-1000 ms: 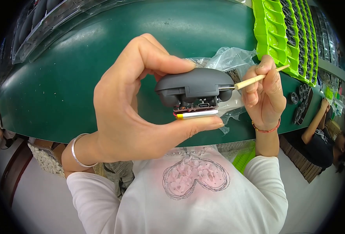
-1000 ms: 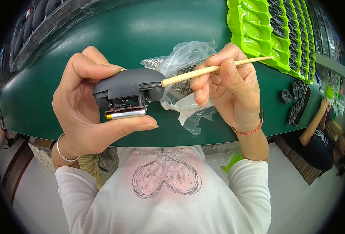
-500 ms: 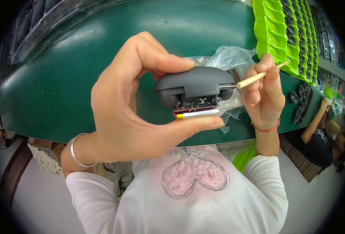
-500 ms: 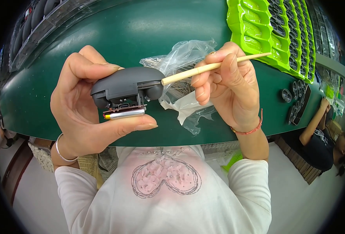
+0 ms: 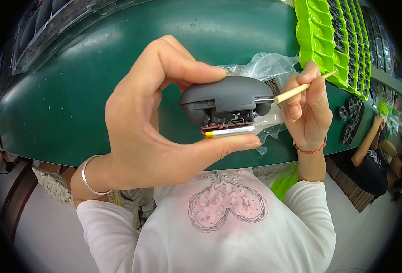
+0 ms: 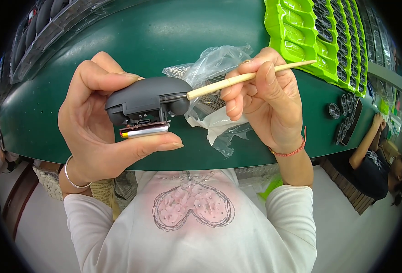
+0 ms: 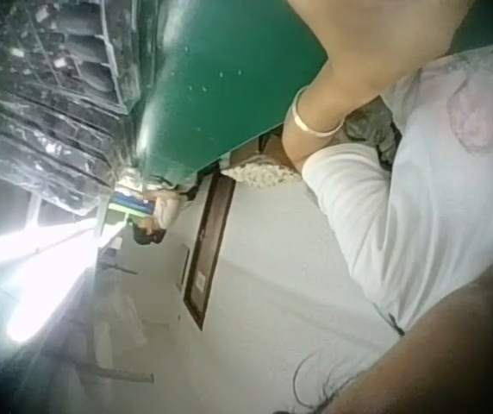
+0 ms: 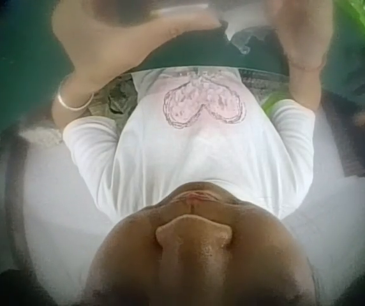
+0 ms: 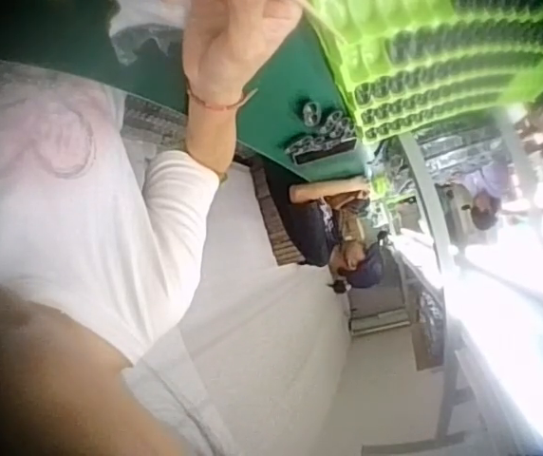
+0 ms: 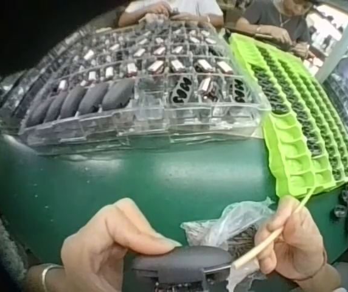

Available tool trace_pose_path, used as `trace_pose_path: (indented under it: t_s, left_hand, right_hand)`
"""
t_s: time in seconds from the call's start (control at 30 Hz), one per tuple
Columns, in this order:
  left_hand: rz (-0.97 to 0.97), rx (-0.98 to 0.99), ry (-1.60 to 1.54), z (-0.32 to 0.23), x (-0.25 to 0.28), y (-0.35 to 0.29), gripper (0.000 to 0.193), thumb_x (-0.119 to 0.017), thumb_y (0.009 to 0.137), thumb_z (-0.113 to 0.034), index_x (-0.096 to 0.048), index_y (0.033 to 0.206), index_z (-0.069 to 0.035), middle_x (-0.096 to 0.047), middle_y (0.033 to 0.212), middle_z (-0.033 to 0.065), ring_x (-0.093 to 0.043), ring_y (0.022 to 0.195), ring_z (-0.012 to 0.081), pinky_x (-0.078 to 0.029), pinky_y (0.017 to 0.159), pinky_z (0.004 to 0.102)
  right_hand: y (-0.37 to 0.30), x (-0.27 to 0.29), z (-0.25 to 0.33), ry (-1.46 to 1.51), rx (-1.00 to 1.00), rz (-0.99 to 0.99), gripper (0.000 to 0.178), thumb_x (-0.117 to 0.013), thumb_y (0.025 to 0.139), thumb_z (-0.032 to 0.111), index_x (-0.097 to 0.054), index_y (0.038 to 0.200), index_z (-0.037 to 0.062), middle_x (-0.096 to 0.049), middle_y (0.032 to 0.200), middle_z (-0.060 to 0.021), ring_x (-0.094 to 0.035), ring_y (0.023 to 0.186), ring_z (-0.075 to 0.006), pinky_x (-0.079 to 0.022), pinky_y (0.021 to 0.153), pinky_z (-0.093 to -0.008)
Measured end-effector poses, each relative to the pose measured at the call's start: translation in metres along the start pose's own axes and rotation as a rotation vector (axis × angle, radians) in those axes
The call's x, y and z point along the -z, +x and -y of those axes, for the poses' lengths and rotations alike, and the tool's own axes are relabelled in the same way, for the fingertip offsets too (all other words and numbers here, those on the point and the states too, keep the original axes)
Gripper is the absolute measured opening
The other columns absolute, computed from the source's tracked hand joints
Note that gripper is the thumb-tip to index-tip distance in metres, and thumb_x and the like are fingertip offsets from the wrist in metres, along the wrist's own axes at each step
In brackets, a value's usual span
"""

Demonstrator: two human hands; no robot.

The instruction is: The person assembles a small electronic device by inserting a circuit board, a battery module, and metal pins into a plastic housing, using a wooden applicator tool to position the components.

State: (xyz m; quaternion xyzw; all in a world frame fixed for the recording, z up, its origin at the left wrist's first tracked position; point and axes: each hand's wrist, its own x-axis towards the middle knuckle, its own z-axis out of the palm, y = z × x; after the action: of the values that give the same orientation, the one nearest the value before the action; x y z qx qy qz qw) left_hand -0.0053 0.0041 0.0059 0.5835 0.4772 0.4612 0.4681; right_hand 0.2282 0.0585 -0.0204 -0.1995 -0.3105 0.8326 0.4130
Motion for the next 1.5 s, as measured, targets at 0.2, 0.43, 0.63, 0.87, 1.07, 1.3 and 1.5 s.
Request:
trace_pose_path:
  t_s: [0.2,0.43,0.63,0.87,1.07,1.3,1.5]
  left_hand:
    - [0.01,-0.01,-0.002,0.001,0.0,0.0,0.061,-0.086,0.052,0.002,-0.047,0.098,-0.001,-0.053,0.089,0.0093,-0.058,0.078,0.0136,-0.052,0.07,0.0244]
    - [0.019,-0.01,0.013,0.001,-0.001,-0.001,0.061,-0.086,0.053,0.004,-0.046,0.099,-0.001,-0.053,0.09,0.0109,-0.059,0.079,0.0146,-0.053,0.069,0.0251]
    - [0.034,-0.043,0.039,0.005,-0.003,-0.001,0.062,-0.086,0.053,0.003,-0.047,0.1,-0.001,-0.052,0.092,0.0111,-0.059,0.08,0.0152,-0.053,0.071,0.0257]
    - [0.105,-0.046,0.095,0.009,-0.006,-0.003,0.063,-0.087,0.052,0.002,-0.047,0.102,-0.001,-0.051,0.092,0.0099,-0.059,0.081,0.0153,-0.053,0.07,0.0254]
    - [0.082,-0.055,0.065,0.01,-0.008,0.0,0.064,-0.087,0.052,0.001,-0.048,0.102,-0.001,-0.05,0.092,0.0092,-0.059,0.084,0.0163,-0.052,0.073,0.0269]
    - [0.099,-0.003,-0.319,0.018,-0.01,0.007,0.073,-0.091,0.047,-0.006,-0.048,0.106,-0.003,-0.049,0.097,0.0076,-0.059,0.089,0.0184,-0.051,0.079,0.0286]
    - [0.145,0.003,-0.316,0.017,-0.011,0.007,0.076,-0.092,0.044,-0.01,-0.049,0.106,-0.005,-0.049,0.099,0.0069,-0.057,0.092,0.017,-0.049,0.082,0.0281]
  right_hand:
    - [-0.001,-0.001,-0.001,-0.071,0.025,-0.027,0.021,-0.041,0.098,0.02,-0.051,0.1,0.0015,-0.061,0.079,-0.0201,-0.059,0.06,-0.0176,-0.05,0.053,-0.0246]
    - [-0.002,-0.002,-0.002,-0.127,0.052,-0.046,0.018,-0.045,0.097,0.018,-0.053,0.097,0.0015,-0.059,0.072,-0.0153,-0.053,0.053,-0.0138,-0.044,0.046,-0.0226]
    - [-0.003,-0.002,-0.001,-0.153,0.042,-0.056,0.018,-0.046,0.096,0.017,-0.053,0.096,0.0014,-0.058,0.068,-0.0139,-0.051,0.05,-0.0129,-0.043,0.045,-0.0217]
    - [-0.005,-0.005,-0.005,-0.186,0.054,-0.028,0.012,-0.047,0.095,0.011,-0.053,0.096,0.001,-0.06,0.07,-0.0162,-0.053,0.051,-0.0139,-0.044,0.045,-0.0229]
    - [-0.003,-0.006,0.0,-0.166,0.096,-0.005,0.016,-0.043,0.096,0.013,-0.052,0.097,-0.0009,-0.06,0.069,-0.0166,-0.052,0.048,-0.0134,-0.044,0.044,-0.0233]
    - [-0.006,-0.002,0.016,0.061,0.183,-0.138,0.028,-0.035,0.1,0.022,-0.053,0.102,0.0002,-0.054,0.069,-0.0117,-0.048,0.047,-0.0107,-0.042,0.043,-0.0203]
    - [-0.006,0.0,0.017,0.044,0.146,-0.109,0.027,-0.036,0.099,0.021,-0.053,0.102,0.0005,-0.057,0.073,-0.0135,-0.051,0.051,-0.0115,-0.044,0.045,-0.0212]
